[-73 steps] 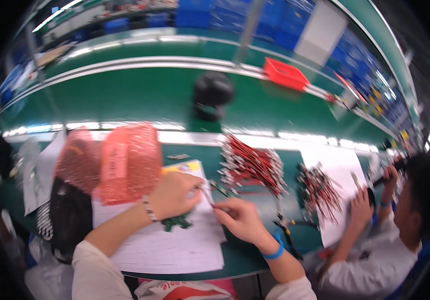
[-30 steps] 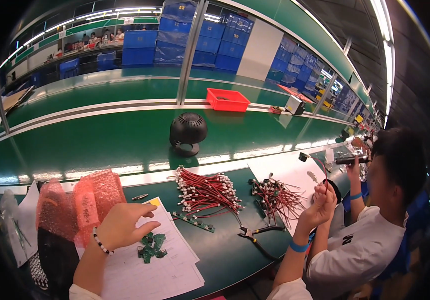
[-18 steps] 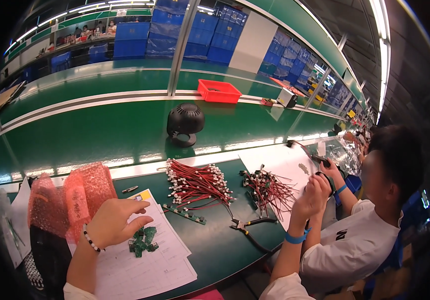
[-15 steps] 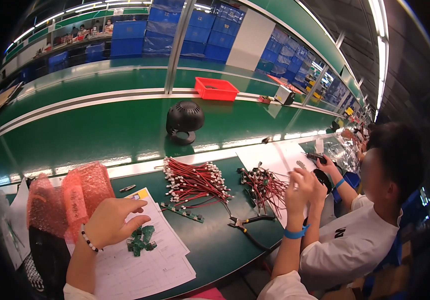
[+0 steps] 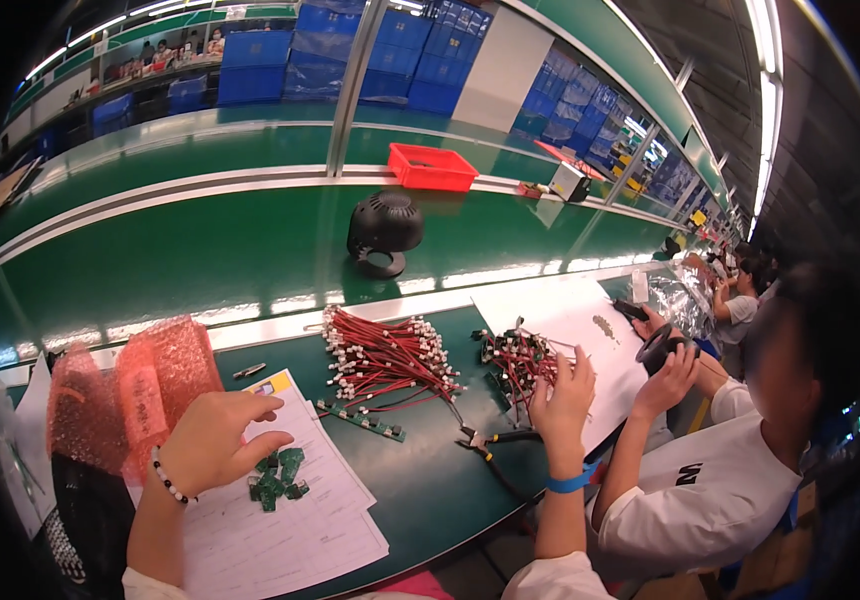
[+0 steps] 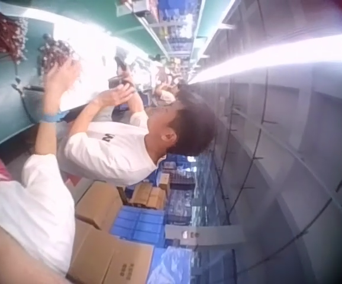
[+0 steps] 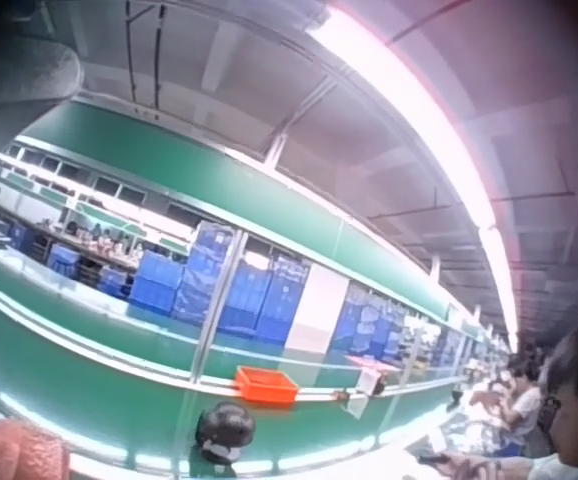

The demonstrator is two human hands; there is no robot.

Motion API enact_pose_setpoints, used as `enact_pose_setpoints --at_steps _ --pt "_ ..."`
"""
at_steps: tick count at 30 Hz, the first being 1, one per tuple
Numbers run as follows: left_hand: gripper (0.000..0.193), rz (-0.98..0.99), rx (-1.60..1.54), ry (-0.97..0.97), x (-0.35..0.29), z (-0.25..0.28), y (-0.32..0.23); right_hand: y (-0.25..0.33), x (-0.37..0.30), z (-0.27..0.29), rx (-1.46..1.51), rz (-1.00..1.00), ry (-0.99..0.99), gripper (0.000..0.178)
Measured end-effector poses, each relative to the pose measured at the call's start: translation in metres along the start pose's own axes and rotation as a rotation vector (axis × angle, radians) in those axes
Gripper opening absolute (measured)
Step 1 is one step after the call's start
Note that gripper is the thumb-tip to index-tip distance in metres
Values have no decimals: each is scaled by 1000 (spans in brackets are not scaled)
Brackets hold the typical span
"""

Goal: The person assembles small circuit boards by attaching red and black electrical wires to components, using wire cutters to prepare the wires.

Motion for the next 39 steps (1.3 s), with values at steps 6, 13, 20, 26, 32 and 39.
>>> enact_pose_setpoints --at_steps 6,13,20,26,32,39 --pt "43 -7 176 320 -7 -38 22 104 20 52 281 428 162 34" --pt "36 131 205 456 -4 -63 35 210 -59 -20 877 918 356 32" --pt "30 104 153 447 3 -71 42 187 -53 -25 991 823 146 27" --pt "27 136 169 404 3 -65 42 92 -24 59 608 290 157 40" --pt "23 170 169 380 2 -66 49 19 -81 34 274 175 443 31" --pt "21 124 169 367 1 -64 41 20 -115 19 413 39 338 17"
Point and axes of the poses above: each hand's wrist, its own x-axis towards the middle knuckle, its own z-axis out of the back of the hand, y = z × x, the point moved 5 cm from there along x, towards the middle knuckle, and after that the axes turned 2 degrees about -z, right-handed, at the moved point
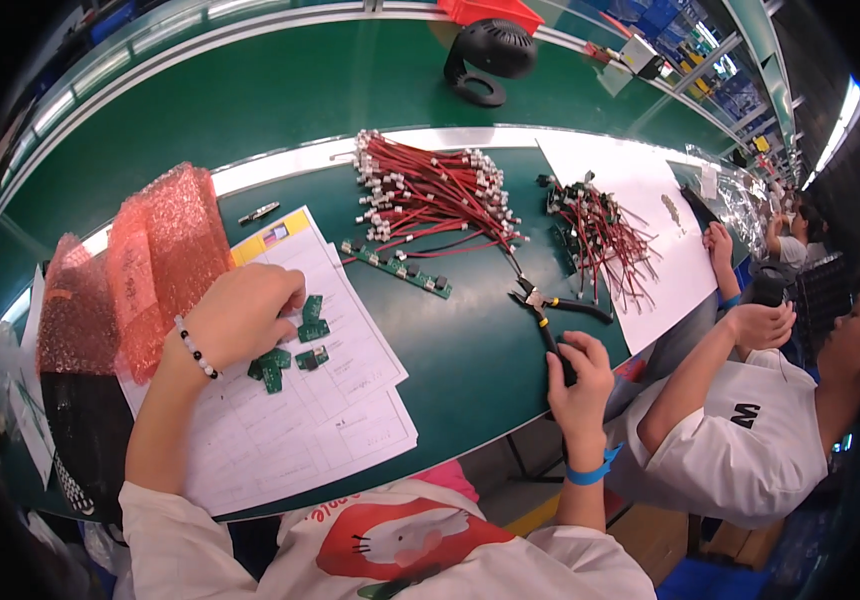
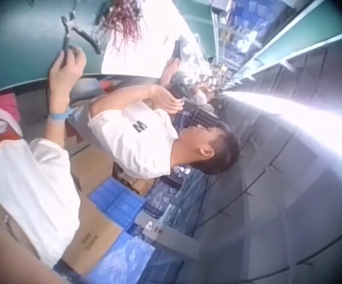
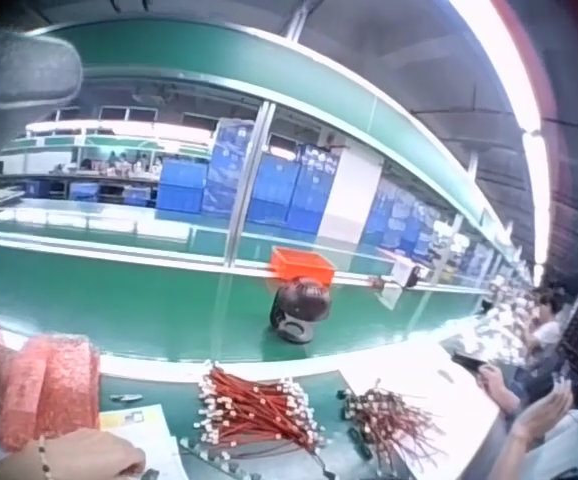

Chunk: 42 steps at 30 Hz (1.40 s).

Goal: The person assembles small circuit boards by attaching red and black electrical wires to components, using wire cutters to prepare the wires.

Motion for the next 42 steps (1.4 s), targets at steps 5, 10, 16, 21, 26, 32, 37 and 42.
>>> enact_pose_setpoints --at_steps 5,10,16,21,26,32,37,42 --pt "22 69 0 46 -2 1 1 9 7 -18 31 -30 -37 16" --pt "21 36 28 15 3 -6 3 44 33 20 -168 -4 12 28" --pt "20 44 36 -3 -2 -2 7 112 106 32 -82 246 109 18" --pt "17 41 47 20 1 -7 1 99 130 -100 -36 533 129 12" --pt "28 87 55 38 -3 -6 4 91 133 -112 2 431 108 13" --pt "38 24 -1 12 -1 -4 -2 83 134 -121 -54 455 112 5" --pt "40 -4 -43 10 -2 -3 -5 88 132 -120 -71 481 117 6" --pt "38 25 -60 -150 -3 9 -1 90 134 -94 19 475 114 9"
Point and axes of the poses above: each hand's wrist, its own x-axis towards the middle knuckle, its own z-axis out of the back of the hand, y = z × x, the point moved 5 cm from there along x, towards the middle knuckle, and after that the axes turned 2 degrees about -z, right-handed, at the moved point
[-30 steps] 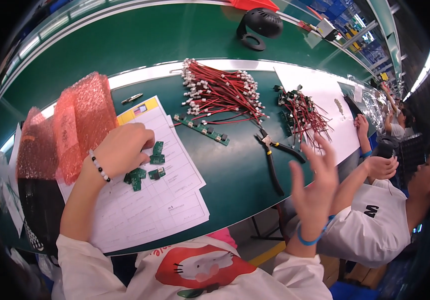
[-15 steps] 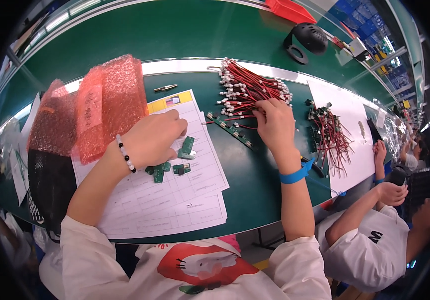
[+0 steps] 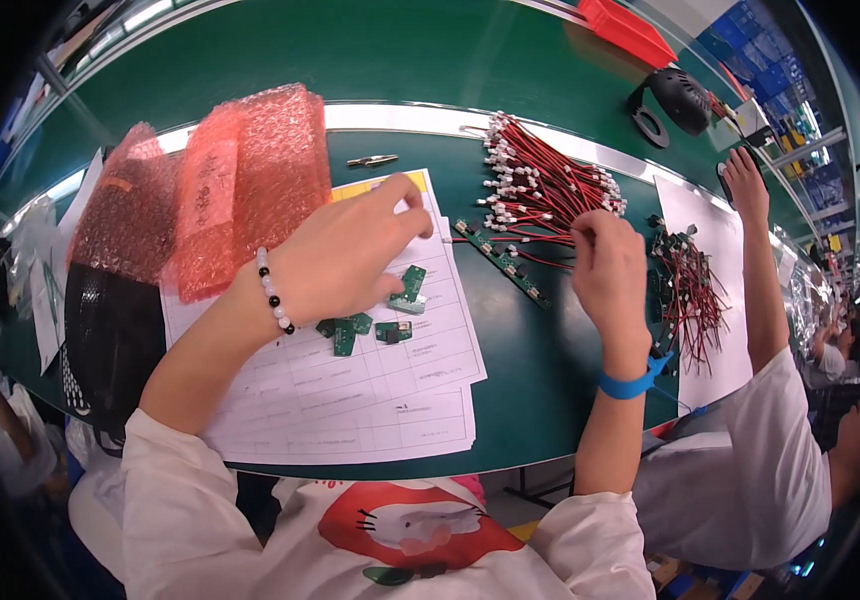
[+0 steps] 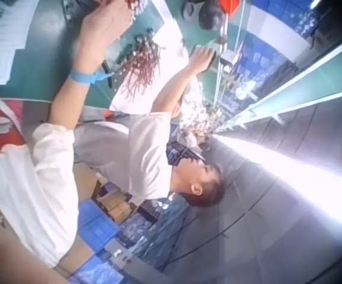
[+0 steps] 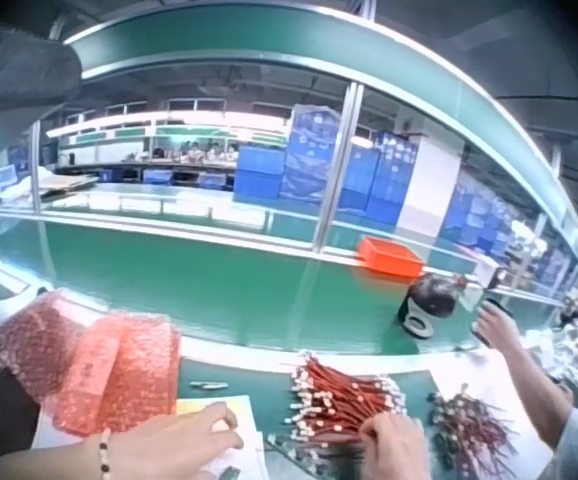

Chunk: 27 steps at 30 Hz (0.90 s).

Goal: The person assembles small circuit boards by attaching red and black electrical wires to components, using wire cutters to prepare the wires.

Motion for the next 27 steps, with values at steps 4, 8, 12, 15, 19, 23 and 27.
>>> enact_pose_setpoints --at_steps 4,8,12,15,19,23,27 --pt "30 -98 -12 -233 5 8 -4 6 2 7 104 -9 -35 9" --pt "27 -183 -125 -311 8 11 -10 20 6 16 297 76 -58 12" --pt "19 -36 -340 -303 8 4 -16 52 1 10 671 238 -10 18" --pt "14 109 -614 -70 19 -14 -22 54 -12 8 785 241 57 22" --pt "8 173 -600 -171 4 -10 -10 65 -9 0 833 238 8 17" --pt "8 142 -542 -231 6 -11 -15 62 -14 -4 819 183 9 15" --pt "8 9 -421 -306 7 -13 -28 65 -18 -9 841 208 -12 10"
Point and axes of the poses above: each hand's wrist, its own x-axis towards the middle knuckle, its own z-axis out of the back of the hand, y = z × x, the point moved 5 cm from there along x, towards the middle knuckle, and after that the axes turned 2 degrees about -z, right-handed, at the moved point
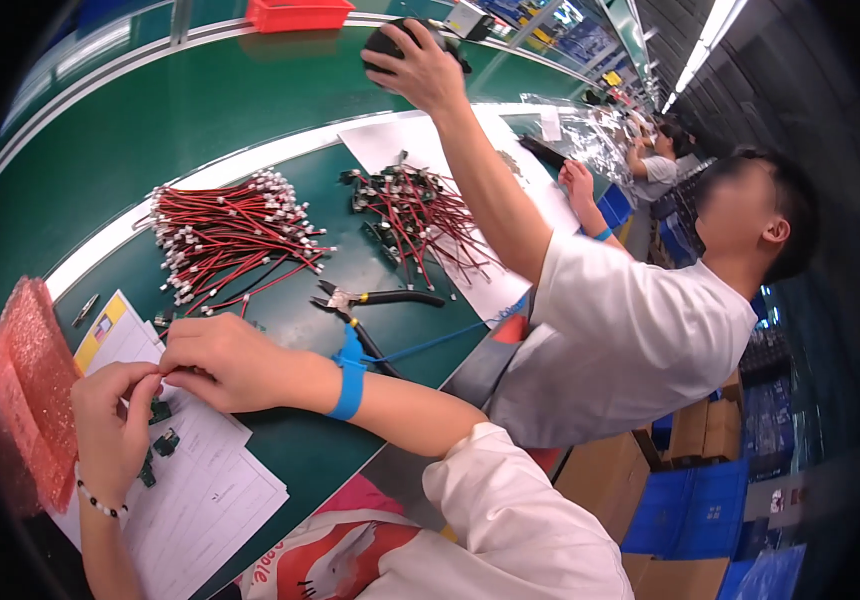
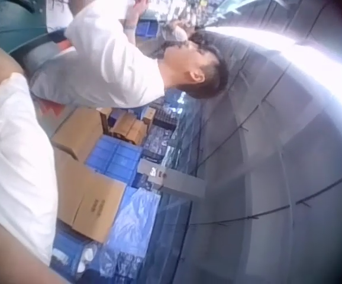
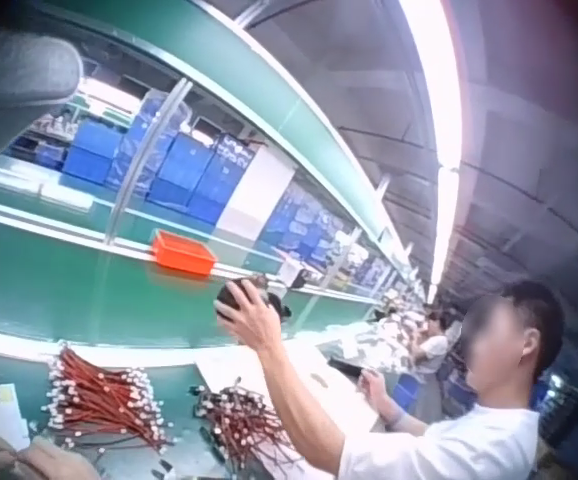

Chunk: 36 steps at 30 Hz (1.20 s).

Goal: The person assembles small circuit boards by attaching red and black electrical wires to components, using wire cutters to prepare the wires.

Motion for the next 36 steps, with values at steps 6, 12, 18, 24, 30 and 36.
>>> enact_pose_setpoints --at_steps 6,12,18,24,30,36 --pt "6 -242 251 -116 -7 -2 -17 2 0 -3 -8 -12 -41 8" --pt "6 -231 226 -139 -5 1 -18 6 -1 1 -100 5 -57 9" --pt "5 -144 205 -116 -3 4 -16 7 -3 5 -120 -10 -63 10" --pt "8 -176 245 -56 -7 10 -17 6 -2 1 -109 24 -73 9" --pt "39 -209 424 335 -5 2 15 -2 -6 12 -209 16 -87 13" --pt "20 -47 394 411 -1 4 28 8 6 14 -210 -121 -23 11"
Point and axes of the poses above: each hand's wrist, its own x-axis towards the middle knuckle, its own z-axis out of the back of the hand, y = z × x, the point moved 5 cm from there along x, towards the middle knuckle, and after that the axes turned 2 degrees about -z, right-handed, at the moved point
